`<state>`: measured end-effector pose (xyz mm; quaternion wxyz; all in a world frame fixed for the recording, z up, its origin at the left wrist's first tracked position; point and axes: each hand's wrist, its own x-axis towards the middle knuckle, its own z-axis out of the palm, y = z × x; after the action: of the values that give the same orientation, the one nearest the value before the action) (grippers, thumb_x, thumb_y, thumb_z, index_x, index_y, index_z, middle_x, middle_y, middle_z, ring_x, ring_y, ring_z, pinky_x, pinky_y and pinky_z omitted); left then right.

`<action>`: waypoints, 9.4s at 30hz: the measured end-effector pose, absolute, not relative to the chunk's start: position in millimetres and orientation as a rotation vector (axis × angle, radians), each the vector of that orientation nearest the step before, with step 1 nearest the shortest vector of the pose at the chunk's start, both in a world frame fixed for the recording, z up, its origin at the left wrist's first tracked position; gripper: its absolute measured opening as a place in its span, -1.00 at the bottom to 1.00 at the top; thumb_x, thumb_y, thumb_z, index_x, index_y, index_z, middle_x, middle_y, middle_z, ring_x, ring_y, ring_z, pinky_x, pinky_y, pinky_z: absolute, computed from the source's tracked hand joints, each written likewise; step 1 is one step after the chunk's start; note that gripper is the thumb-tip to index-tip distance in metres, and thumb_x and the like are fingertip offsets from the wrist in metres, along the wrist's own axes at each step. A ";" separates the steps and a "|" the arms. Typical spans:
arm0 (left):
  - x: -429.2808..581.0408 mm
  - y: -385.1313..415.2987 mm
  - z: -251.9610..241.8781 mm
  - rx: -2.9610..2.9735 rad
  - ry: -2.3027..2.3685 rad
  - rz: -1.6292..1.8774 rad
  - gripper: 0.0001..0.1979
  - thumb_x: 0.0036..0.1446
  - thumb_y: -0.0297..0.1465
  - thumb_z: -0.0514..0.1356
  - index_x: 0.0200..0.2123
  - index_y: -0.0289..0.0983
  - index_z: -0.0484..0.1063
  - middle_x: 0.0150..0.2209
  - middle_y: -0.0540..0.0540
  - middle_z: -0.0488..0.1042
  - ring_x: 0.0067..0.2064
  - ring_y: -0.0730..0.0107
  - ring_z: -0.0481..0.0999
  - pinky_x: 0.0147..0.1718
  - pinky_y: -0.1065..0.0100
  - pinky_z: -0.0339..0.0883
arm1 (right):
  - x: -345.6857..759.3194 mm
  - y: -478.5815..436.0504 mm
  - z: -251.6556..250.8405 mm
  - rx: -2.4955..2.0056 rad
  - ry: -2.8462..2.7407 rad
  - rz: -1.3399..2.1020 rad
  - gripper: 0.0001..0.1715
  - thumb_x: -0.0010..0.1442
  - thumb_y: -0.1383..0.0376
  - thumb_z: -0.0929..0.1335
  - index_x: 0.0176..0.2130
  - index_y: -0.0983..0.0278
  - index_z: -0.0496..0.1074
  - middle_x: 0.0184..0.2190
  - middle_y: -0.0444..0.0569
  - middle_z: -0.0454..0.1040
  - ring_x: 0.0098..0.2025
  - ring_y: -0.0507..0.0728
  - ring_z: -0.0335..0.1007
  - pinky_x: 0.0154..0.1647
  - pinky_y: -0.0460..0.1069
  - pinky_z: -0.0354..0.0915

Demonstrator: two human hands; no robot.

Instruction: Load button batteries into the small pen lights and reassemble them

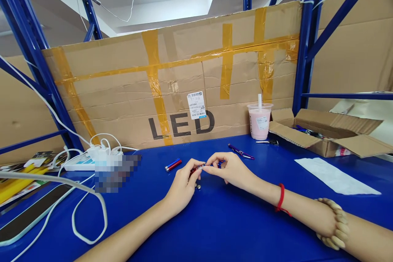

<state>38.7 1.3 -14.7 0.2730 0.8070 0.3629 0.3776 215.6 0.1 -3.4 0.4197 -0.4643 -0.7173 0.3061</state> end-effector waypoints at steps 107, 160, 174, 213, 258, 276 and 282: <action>39.7 3.6 -17.2 2.117 0.900 1.008 -0.70 0.23 -0.23 -0.02 -0.48 -0.24 0.02 -0.61 0.13 0.15 -0.58 0.56 0.22 -0.51 0.46 0.12 | 221.9 -8.9 -1.8 -1.006 -2.558 0.005 -0.67 0.27 0.20 0.17 -0.20 0.30 0.43 -0.43 -0.06 0.36 -0.44 -0.03 0.24 -0.40 -0.16 0.11; 38.9 -5.2 -14.2 2.083 0.748 0.892 -0.62 0.28 -0.13 -0.23 -0.41 -0.26 0.12 -0.62 0.05 0.25 -0.53 0.45 0.23 -0.41 0.39 0.12 | 218.8 -7.5 -1.8 -0.817 -2.125 -0.090 -0.63 0.32 0.23 0.11 -0.11 0.33 0.38 -0.36 -0.02 0.39 -0.36 -0.03 0.31 -0.29 -0.12 0.27; 40.0 -2.3 -12.9 2.184 0.878 0.883 -0.68 0.23 -0.16 -0.06 -0.37 -0.28 0.26 -0.57 0.07 0.21 -0.52 0.51 0.15 -0.48 0.45 0.07 | 217.1 -10.9 -1.9 -0.900 -2.106 0.559 -0.53 0.23 0.12 0.23 0.09 0.24 0.23 -0.49 -0.17 0.32 -0.53 -0.10 0.25 -0.50 -0.19 0.20; 15.4 19.3 -10.5 2.814 2.134 0.355 -0.63 0.23 -0.30 0.00 -0.05 -0.44 0.36 -0.11 -0.33 0.35 -0.06 0.02 0.27 -0.11 0.14 0.13 | 266.3 24.4 -2.5 -2.064 -2.105 -0.318 -0.69 0.15 0.37 0.25 -0.14 0.20 0.49 -0.13 0.01 0.41 -0.11 0.17 0.37 -0.26 -0.04 0.26; 35.4 2.6 -10.1 2.574 1.161 1.044 -0.79 0.21 -0.31 -0.03 -0.40 -0.26 0.28 -0.41 -0.01 0.32 -0.36 0.41 0.31 -0.36 0.39 0.20 | 222.9 -4.1 -5.8 -1.147 -2.509 -0.069 -0.81 0.16 0.22 0.32 -0.23 0.14 0.51 -0.12 -0.08 0.39 -0.06 0.09 0.24 -0.06 0.04 0.14; 34.8 2.6 -11.4 2.648 0.958 1.153 -0.84 0.15 -0.37 0.05 -0.27 -0.24 0.41 -0.27 -0.08 0.44 -0.23 0.37 0.38 -0.25 0.36 0.29 | 222.4 -5.1 -2.8 -1.241 -2.425 0.141 -0.83 0.08 0.16 0.38 -0.35 0.19 0.50 -0.22 -0.09 0.41 -0.12 0.09 0.26 -0.07 0.01 0.17; 33.2 3.4 -9.6 2.613 1.043 1.096 -0.76 0.25 -0.32 -0.08 -0.42 -0.26 0.23 -0.41 -0.03 0.30 -0.37 0.44 0.29 -0.35 0.40 0.21 | 221.6 -5.0 -2.4 -1.205 -2.275 -0.008 -0.82 0.14 0.19 0.34 -0.33 0.21 0.51 -0.24 -0.08 0.43 -0.16 0.06 0.32 -0.11 -0.03 0.21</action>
<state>33.2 3.4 -9.6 0.0612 0.8638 0.3447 0.3623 221.6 -5.0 -2.4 0.2795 -0.4495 -0.8484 -0.0029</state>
